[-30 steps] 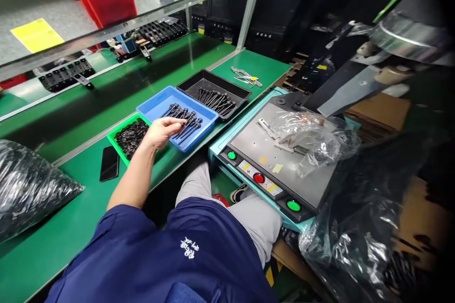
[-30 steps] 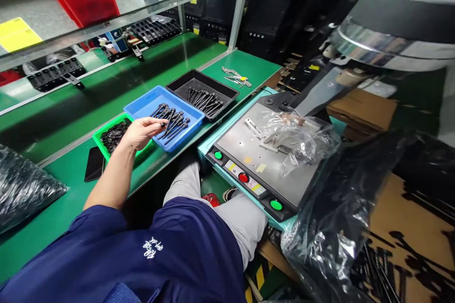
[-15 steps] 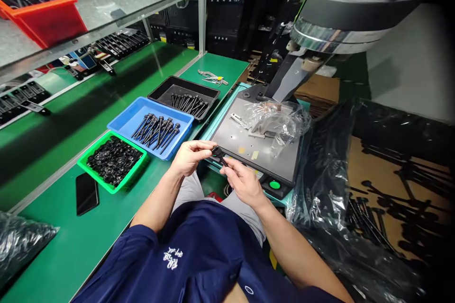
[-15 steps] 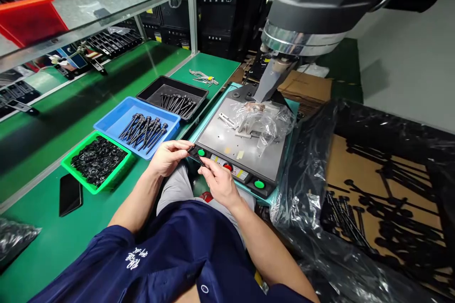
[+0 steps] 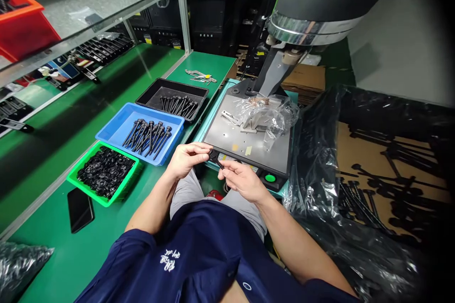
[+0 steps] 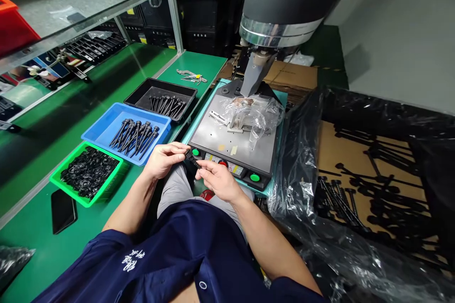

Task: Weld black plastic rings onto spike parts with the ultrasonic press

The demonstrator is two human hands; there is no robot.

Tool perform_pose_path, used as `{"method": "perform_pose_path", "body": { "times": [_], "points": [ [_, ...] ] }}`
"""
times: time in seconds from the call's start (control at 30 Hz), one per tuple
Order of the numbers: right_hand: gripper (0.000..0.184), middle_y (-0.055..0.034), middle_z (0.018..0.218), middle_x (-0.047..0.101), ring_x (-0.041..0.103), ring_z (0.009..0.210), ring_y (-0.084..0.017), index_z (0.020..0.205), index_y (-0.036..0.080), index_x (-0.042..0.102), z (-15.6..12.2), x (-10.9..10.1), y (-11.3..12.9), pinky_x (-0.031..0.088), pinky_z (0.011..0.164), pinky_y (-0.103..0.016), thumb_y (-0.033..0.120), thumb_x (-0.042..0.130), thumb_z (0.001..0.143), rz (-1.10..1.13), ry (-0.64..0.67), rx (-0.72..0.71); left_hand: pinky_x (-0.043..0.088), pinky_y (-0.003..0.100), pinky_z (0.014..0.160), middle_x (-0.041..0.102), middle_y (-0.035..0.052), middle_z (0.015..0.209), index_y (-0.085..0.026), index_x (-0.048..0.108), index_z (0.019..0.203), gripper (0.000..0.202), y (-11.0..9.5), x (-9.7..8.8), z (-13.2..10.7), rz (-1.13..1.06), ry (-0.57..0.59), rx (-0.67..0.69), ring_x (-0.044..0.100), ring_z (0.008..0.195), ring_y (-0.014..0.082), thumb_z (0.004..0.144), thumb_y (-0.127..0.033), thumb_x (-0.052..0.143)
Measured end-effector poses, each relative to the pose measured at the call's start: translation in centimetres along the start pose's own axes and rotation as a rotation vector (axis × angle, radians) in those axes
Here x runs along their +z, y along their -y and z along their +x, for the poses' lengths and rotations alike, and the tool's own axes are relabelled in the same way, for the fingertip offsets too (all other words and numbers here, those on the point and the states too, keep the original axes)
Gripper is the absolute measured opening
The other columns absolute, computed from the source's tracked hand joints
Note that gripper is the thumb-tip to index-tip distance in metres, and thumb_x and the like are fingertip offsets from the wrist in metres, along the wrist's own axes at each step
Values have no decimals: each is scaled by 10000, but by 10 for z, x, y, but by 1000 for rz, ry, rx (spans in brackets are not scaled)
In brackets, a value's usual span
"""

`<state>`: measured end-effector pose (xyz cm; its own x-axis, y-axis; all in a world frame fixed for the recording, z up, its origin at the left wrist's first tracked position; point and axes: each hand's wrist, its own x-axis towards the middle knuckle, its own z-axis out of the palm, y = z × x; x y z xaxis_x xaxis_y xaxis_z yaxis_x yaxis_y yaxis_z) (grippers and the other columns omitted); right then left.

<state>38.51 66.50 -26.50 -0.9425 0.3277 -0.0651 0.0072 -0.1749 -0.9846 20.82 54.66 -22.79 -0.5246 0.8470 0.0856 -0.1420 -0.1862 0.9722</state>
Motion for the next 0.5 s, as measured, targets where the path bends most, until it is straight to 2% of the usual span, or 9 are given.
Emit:
{"method": "perform_pose_path", "body": {
  "times": [0.07,0.13,0.2,0.23,0.3,0.4,0.5],
  "points": [
    [399,-48,792,650,426,454,-101,1193,190,648,-2,1,3,346,414,-245,448,578,898,-91,-39,-46,523,414,912,727,115,984,-185,778,736,129,-5,0,0,49,20,-23,680,957,254,657,-258,848],
    [343,-62,843,674,567,614,-166,1164,214,675,-5,3,8,464,535,-295,407,563,905,-284,-149,-166,518,422,929,727,122,979,-175,773,721,151,-9,3,0,73,35,-48,680,964,261,648,-281,853],
    [319,-65,882,686,619,780,-214,1159,229,684,-7,4,11,512,676,-339,377,546,913,-426,-248,-248,502,430,968,727,120,1007,-179,776,757,177,-9,7,-1,74,37,-62,671,1005,270,640,-286,856],
    [323,-62,875,685,620,782,-214,1170,228,678,-8,5,9,513,686,-339,373,534,920,-444,-271,-247,488,431,993,725,117,1037,-185,780,790,200,-7,10,-1,70,30,-62,661,1038,274,634,-282,859],
    [339,-45,809,664,578,637,-174,1188,215,661,-8,4,3,482,578,-300,382,514,932,-390,-277,-187,460,422,1035,718,111,1084,-198,782,844,245,3,18,2,63,-5,-51,640,1095,273,623,-268,863],
    [376,-33,802,635,447,478,-109,1197,193,625,-5,-2,-13,362,429,-252,429,528,921,-200,-297,-94,458,402,1036,730,92,1055,-218,780,833,208,26,33,13,42,-80,-16,650,1078,255,645,-277,847],
    [483,-26,777,613,461,501,-111,1269,179,554,1,-13,-22,367,438,-241,498,551,905,-19,-359,-80,459,389,1035,732,69,1057,-246,779,883,170,46,51,29,89,-17,8,656,1064,236,717,-277,792]
  ]
}}
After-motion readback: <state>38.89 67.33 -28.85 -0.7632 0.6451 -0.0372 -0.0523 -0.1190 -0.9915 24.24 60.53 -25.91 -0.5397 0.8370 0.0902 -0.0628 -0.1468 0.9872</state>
